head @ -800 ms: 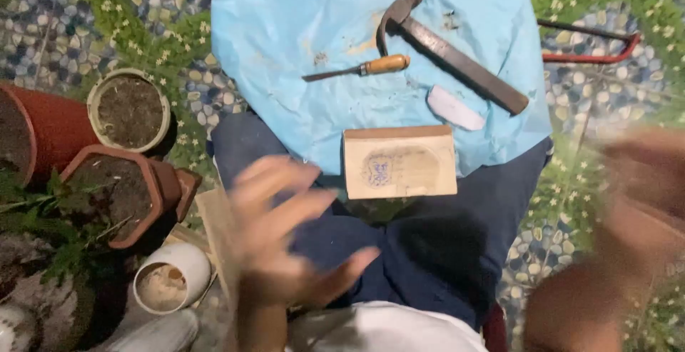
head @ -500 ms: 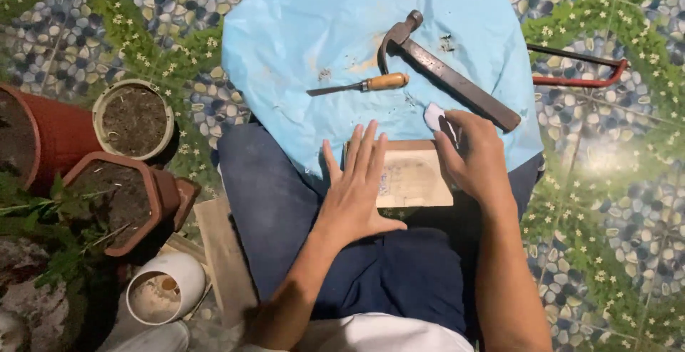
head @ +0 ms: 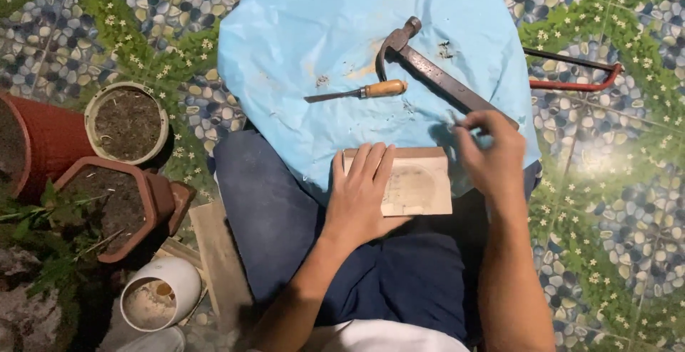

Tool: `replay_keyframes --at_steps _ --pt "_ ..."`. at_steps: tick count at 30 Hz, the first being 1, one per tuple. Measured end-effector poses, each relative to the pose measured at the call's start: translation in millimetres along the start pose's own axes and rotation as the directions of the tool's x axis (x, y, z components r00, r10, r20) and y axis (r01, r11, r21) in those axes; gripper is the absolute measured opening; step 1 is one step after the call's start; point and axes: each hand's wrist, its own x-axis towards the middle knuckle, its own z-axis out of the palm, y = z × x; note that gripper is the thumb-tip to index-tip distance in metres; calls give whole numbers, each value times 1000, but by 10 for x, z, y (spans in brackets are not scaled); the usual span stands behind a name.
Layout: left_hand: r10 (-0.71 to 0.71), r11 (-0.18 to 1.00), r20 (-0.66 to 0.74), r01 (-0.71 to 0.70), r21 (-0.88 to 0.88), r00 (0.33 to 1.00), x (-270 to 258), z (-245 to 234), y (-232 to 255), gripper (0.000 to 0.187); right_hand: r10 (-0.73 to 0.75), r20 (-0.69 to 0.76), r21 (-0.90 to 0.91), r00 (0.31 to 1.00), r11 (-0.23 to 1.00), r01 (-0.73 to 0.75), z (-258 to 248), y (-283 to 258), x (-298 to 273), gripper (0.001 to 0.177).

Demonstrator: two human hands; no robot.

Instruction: The person sits on the floor and hand-sands a small wooden block with sandpaper.

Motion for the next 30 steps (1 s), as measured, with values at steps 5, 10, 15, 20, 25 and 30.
replay_keyframes --at_steps 5,10,15,20,25,30 --pt "-24 1000 -62 25 16 998 -7 56 33 123 -101 -175 -4 979 995 101 -323 -38 -317 18" --pt "-14 1000 -57 14 1 998 -10 36 31 122 -222 -157 -132 962 970 203 -267 -224 -569 15" --pt "-23 1000 -60 22 -8 998 -19 40 36 120 -165 -18 62 986 984 166 -104 -209 -684 15" --pt "-18 1000 -66 16 -25 998 -14 54 16 117 -79 84 66 993 995 74 -173 -214 -537 16" --pt "-25 998 -68 22 -52 997 -21 40 19 114 36 173 80 984 995 -51 -189 -115 -344 33" --pt "-17 999 -76 14 -47 997 -16 24 25 113 -56 333 57 941 998 39 -287 -307 -50 53"
